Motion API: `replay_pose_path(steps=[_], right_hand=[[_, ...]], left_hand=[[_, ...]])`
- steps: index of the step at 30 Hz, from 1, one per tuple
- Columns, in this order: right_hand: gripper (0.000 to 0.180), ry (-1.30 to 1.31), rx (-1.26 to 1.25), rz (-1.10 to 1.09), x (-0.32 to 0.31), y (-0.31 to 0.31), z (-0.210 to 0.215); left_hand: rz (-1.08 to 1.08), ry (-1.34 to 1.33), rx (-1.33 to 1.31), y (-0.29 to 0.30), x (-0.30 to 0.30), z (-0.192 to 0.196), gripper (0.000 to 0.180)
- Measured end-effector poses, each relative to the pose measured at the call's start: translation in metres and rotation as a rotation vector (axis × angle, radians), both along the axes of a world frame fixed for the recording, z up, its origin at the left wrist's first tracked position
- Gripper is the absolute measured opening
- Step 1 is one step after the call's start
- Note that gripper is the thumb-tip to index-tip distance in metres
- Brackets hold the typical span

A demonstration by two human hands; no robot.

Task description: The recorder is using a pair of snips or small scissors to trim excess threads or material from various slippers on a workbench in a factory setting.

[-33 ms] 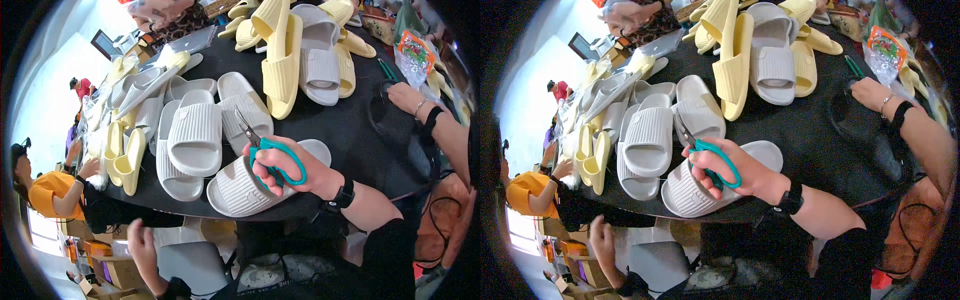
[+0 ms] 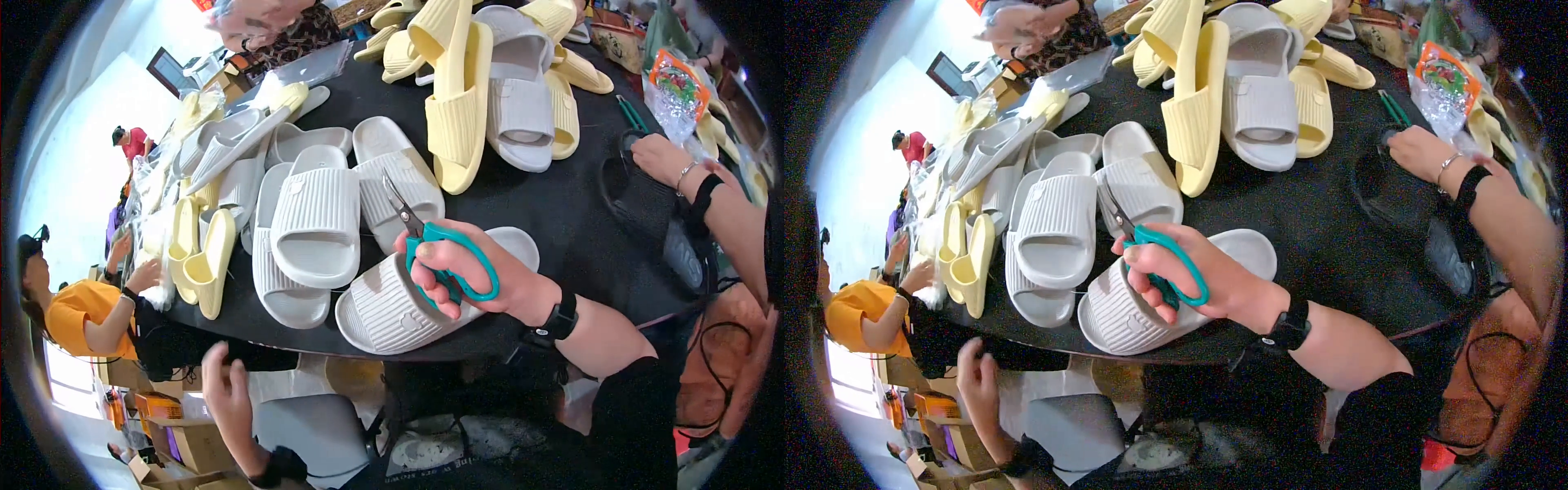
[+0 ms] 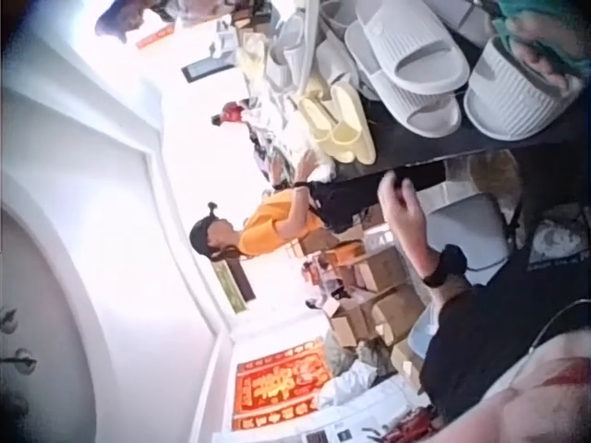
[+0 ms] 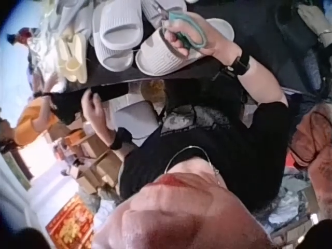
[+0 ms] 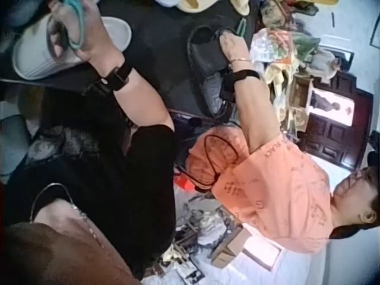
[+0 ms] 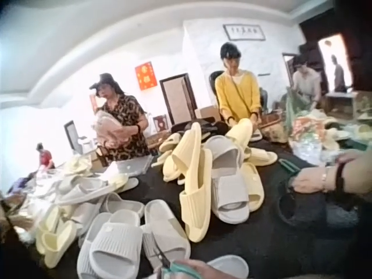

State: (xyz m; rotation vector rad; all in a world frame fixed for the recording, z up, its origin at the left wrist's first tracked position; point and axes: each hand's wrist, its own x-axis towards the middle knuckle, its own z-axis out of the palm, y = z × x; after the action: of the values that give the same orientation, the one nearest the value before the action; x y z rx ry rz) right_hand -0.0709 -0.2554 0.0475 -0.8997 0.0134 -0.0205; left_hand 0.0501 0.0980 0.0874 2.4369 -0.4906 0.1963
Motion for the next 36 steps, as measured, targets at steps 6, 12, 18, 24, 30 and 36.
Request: replay_pose_path(steps=[6,12,18,24,30,36], right_hand=[[0.037,0.013,-0.033,-0.081,0.002,-0.016,-0.007],[0.039,0.021,-0.001,-0.088,0.004,-0.012,-0.002],[0.036,-0.022,0.023,-0.110,0.002,-0.014,-0.004],[0.035,-0.045,-0.009,-0.087,0.001,-0.014,-0.001],[0.034,-0.092,-0.056,-0.115,-0.002,-0.016,0.000],[0.031,-0.138,-0.077,-0.106,-0.005,-0.007,0.006]], left_hand=[[-0.629,-0.489,0.211,-0.156,0.038,0.028,0.039],[-0.857,-0.429,0.636,-0.262,0.077,0.058,0.036],[-0.995,-0.120,0.882,-0.317,0.127,0.029,0.048],[-0.845,0.079,0.899,-0.320,0.128,0.031,0.047],[-0.628,-0.076,0.650,-0.300,0.133,0.075,0.045],[-0.447,0.118,-0.008,-0.236,0.147,0.116,0.032]])
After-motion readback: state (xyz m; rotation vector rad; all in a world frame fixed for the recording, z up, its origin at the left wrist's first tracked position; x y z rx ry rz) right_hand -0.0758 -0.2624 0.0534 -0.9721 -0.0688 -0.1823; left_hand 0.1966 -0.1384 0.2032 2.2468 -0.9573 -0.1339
